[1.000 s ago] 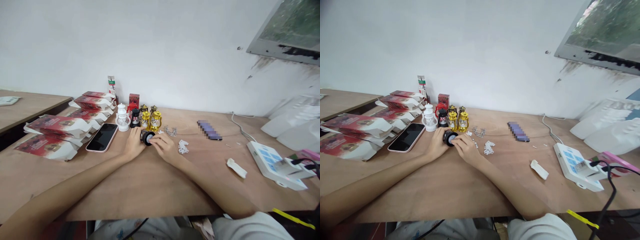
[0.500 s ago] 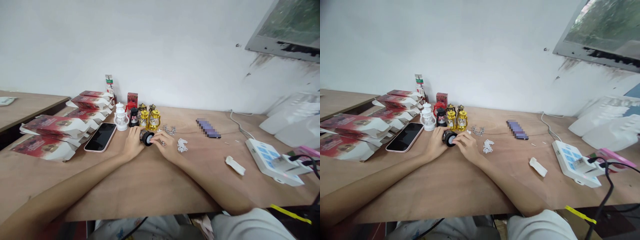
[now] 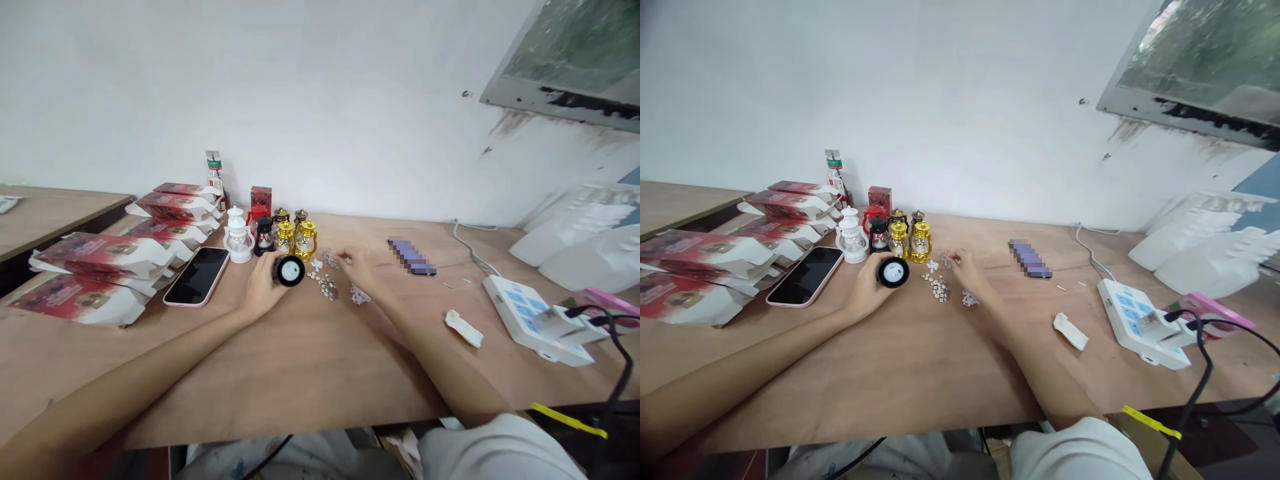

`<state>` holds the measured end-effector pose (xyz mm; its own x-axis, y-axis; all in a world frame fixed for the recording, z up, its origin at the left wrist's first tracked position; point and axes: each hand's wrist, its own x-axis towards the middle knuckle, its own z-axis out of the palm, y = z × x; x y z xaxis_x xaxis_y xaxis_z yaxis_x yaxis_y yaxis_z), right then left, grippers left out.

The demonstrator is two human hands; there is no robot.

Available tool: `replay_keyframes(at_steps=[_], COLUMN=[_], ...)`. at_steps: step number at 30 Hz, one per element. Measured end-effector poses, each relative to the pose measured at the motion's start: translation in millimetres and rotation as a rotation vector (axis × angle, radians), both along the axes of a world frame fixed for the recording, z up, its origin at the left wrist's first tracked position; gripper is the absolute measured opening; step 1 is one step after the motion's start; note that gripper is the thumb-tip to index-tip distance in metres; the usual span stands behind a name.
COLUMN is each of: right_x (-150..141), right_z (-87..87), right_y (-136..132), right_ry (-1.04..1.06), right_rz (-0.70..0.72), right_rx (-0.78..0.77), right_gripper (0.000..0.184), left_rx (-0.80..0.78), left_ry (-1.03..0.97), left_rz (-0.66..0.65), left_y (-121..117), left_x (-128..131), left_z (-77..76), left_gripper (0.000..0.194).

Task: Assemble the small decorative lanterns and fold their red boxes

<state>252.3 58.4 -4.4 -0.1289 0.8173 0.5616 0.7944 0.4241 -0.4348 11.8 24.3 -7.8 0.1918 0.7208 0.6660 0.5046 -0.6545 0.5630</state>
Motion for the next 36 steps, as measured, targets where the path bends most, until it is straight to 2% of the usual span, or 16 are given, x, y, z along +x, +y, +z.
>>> replay_keyframes(at_steps=[3,8,15,22,31,36], right_x=[17,18,20,25,37,39], right_z=[-7.7,-16.9,-15.0,-9.2,-4.6,-4.5], right_y=[11,14,15,16,21,19], right_ry=[-0.211,-0.228,-0.103,0.04,0.145,0.18], right_rz=[-0.022,-0.027,-0.035,-0.031,-0.043,-0.094], right_rx=[-0.057,-0.048,-0.048,-0.062,-0.063,-0.029], right_gripper=[0.011,0.012,0.012,0.015,0.014,0.013], left_rx=[-0.062,-0.141,-0.216,-0.321,-0.317,-0.326], left_ry=[-0.072,-0.167,-0.268,-0.379,-0.423,-0.451], left_rz=[0.038,0.132,0.062,0.053,0.041,0.032], left_y=[-3,-4,9,18,22,23], left_x=[3,6,4,2,3,3], left_z=[2.2,0.4,-4.8,-9.3,-11.6,-12.6], left_gripper=[0.039,0.053,0.05,0.045,0.05,0.05])
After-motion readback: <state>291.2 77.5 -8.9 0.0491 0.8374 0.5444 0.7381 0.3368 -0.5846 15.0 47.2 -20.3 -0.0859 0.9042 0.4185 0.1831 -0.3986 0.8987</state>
